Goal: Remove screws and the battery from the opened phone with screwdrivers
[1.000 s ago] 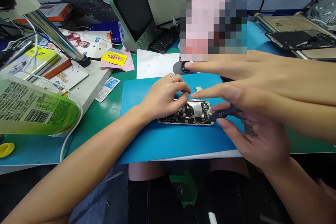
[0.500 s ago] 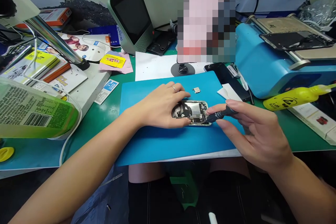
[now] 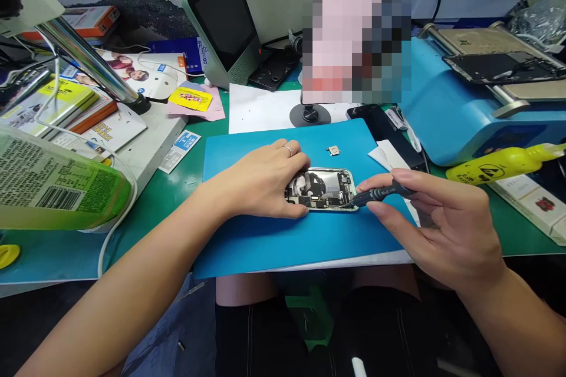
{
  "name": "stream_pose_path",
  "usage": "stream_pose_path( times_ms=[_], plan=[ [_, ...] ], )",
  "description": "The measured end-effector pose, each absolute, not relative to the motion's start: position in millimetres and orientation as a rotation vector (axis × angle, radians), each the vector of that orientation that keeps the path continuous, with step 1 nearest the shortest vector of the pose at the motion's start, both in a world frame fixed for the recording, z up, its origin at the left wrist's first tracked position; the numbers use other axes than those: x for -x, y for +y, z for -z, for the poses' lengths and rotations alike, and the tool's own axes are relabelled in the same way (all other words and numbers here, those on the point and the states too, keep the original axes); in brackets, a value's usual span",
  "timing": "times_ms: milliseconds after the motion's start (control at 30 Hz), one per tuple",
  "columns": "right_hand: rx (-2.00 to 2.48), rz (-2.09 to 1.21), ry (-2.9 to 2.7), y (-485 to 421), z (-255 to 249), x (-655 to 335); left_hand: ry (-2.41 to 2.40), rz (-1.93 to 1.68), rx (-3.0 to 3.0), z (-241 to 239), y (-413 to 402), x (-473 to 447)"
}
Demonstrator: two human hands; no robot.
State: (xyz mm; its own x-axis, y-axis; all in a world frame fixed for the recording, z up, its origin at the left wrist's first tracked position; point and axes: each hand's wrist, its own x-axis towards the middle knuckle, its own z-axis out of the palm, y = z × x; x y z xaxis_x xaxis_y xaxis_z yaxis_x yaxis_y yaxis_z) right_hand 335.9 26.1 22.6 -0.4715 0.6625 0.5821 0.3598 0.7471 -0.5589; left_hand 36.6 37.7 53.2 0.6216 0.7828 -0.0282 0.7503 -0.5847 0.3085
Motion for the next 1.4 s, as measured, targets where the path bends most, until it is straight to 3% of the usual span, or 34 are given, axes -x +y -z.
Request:
stream_pose_path(
  times_ms=[533, 900, 1033, 1300, 1400],
  plan=[
    [0.594, -0.21, -2.215, 37, -47, -319, 1.228, -0.183, -2.562, -50, 41, -36],
    [0.804, -0.167, -2.221, 34, -33, -338, 1.207, -0.207, -2.566, -48, 41, -35],
    [0.665, -0.209, -2.249, 36, -27, -346, 1.203, -0.211, -2.573, -47, 42, -34],
    [1.019, -0.305, -2.15, 19, -32, -343, 1.202, -0.21, -2.574, -47, 43, -34],
    [0.922, -0.364, -2.184, 20, -31, -342, 1.2, -0.211, -2.571, -46, 43, -34]
  ],
)
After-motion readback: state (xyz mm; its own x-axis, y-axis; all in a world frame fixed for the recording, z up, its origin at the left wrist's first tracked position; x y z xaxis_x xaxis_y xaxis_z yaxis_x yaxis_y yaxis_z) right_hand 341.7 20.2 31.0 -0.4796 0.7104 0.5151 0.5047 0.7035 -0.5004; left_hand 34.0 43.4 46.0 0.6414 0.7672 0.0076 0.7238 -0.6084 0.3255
